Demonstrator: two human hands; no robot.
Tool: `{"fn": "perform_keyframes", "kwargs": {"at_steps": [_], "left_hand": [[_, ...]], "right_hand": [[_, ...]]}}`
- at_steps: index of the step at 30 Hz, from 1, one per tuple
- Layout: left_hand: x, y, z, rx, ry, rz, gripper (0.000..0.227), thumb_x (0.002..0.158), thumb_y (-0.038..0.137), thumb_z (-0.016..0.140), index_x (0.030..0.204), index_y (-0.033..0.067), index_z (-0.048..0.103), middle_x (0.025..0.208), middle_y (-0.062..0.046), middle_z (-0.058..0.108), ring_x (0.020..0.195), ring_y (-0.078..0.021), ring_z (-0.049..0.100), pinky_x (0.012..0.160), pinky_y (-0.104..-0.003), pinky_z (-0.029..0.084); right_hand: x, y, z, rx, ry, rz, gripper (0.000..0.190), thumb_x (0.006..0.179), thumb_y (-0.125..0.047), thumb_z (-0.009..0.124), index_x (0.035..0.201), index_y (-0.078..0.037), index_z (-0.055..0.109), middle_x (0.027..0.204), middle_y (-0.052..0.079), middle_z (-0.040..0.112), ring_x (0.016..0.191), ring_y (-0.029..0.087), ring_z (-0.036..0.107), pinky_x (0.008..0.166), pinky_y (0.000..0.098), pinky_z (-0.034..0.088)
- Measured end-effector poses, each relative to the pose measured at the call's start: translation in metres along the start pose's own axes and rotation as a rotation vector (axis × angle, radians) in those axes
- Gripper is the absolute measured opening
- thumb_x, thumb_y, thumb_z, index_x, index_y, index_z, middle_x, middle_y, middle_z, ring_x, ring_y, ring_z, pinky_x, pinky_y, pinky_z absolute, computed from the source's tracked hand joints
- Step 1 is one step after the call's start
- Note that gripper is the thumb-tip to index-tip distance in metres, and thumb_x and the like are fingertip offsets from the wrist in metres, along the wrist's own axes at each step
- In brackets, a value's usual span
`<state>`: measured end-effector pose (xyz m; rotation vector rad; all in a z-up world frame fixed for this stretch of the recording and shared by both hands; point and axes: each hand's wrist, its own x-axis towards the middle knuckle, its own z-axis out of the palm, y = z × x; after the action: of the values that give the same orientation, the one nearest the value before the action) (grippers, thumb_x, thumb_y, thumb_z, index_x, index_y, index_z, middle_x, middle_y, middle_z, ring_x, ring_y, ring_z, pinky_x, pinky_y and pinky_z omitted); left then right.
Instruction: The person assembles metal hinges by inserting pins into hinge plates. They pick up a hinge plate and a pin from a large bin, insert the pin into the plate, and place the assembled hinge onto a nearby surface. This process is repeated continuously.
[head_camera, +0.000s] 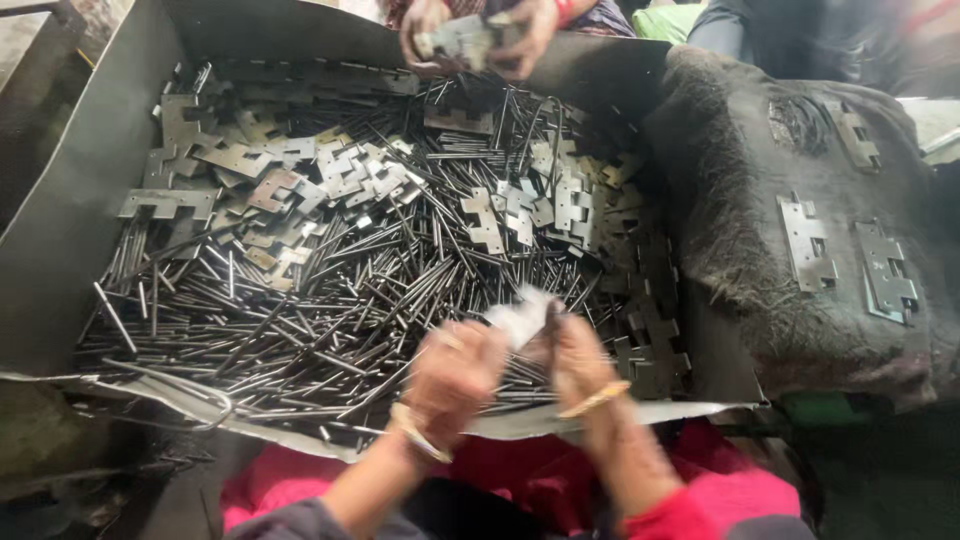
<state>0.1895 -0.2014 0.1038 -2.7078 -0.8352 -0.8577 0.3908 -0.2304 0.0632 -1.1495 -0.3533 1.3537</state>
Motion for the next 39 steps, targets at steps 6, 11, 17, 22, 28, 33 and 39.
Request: {"fn": "perform_keyframes", "kwargs": {"at_steps": [6, 11, 17, 22, 28, 33, 39], "left_hand": [[-0.025, 0.011, -0.018, -0.348, -0.081, -0.219, 0.049, 0.08, 0.004, 0.06, 0.128, -0.0071, 0.06, 0.116, -0.017, 0.066, 0.109, -0.0313, 0.063, 0.094, -0.042, 0.049], [-0.043, -0.032, -0.012, -0.297, -0.07, -0.535, 0.034, 0.088, 0.015, 0.066, 0.12, 0.0061, 0.069, 0.116, -0.013, 0.067, 0.104, -0.0319, 0.063, 0.09, -0.045, 0.047], [-0.009, -0.079, 0.044, -0.154, -0.086, -0.624, 0.022, 0.094, 0.021, 0.065, 0.113, 0.0098, 0.069, 0.11, -0.009, 0.069, 0.1, -0.0259, 0.066, 0.088, -0.043, 0.049], [0.071, -0.087, 0.169, -0.017, -0.178, -0.465, 0.012, 0.098, 0.017, 0.06, 0.103, 0.0152, 0.071, 0.101, -0.005, 0.071, 0.097, -0.0234, 0.068, 0.083, -0.038, 0.054], [0.106, -0.06, 0.245, 0.306, -0.29, -0.334, 0.016, 0.087, 0.02, 0.061, 0.096, 0.0111, 0.071, 0.097, -0.009, 0.071, 0.094, -0.0247, 0.067, 0.075, -0.037, 0.053], [0.092, -0.08, 0.178, 0.285, -0.332, -0.064, 0.024, 0.106, 0.021, 0.058, 0.087, 0.0101, 0.069, 0.085, -0.011, 0.07, 0.078, -0.0221, 0.066, 0.064, -0.035, 0.051], [0.05, -0.094, 0.052, -0.225, -0.001, -0.315, 0.016, 0.089, 0.019, 0.064, 0.088, 0.0088, 0.076, 0.085, -0.014, 0.071, 0.08, -0.0345, 0.069, 0.072, -0.045, 0.054]], "right_hand": [[0.091, 0.045, 0.021, -0.191, 0.098, -0.096, 0.03, 0.099, -0.033, 0.067, 0.111, -0.006, 0.073, 0.092, 0.015, 0.067, 0.079, 0.032, 0.069, 0.066, 0.0428, 0.058], [0.163, 0.058, 0.045, -1.828, 0.228, -0.595, 0.027, 0.086, -0.031, 0.071, 0.088, -0.004, 0.076, 0.096, 0.02, 0.07, 0.081, 0.035, 0.073, 0.069, 0.0431, 0.061], [0.125, 0.044, 0.036, -2.005, 0.219, -0.502, 0.028, 0.105, -0.015, 0.054, 0.085, -0.009, 0.072, 0.085, 0.014, 0.07, 0.077, 0.028, 0.075, 0.063, 0.039, 0.061], [0.045, -0.058, -0.013, -1.626, 0.283, -1.114, 0.015, 0.09, -0.018, 0.064, 0.077, -0.011, 0.067, 0.085, 0.008, 0.069, 0.08, 0.026, 0.069, 0.068, 0.0377, 0.054], [0.012, -0.088, -0.069, -0.439, 0.278, -0.944, 0.017, 0.105, -0.021, 0.063, 0.105, -0.005, 0.065, 0.1, 0.015, 0.072, 0.086, 0.03, 0.066, 0.078, 0.0428, 0.053], [0.034, -0.012, -0.074, 0.481, 0.123, -0.238, 0.028, 0.091, -0.021, 0.059, 0.113, -0.004, 0.055, 0.093, 0.019, 0.072, 0.081, 0.034, 0.073, 0.075, 0.0496, 0.064], [0.033, 0.072, -0.026, 0.331, -0.074, 0.05, 0.031, 0.103, -0.014, 0.056, 0.128, 0.005, 0.056, 0.119, 0.023, 0.071, 0.104, 0.036, 0.07, 0.093, 0.0532, 0.058]]}}
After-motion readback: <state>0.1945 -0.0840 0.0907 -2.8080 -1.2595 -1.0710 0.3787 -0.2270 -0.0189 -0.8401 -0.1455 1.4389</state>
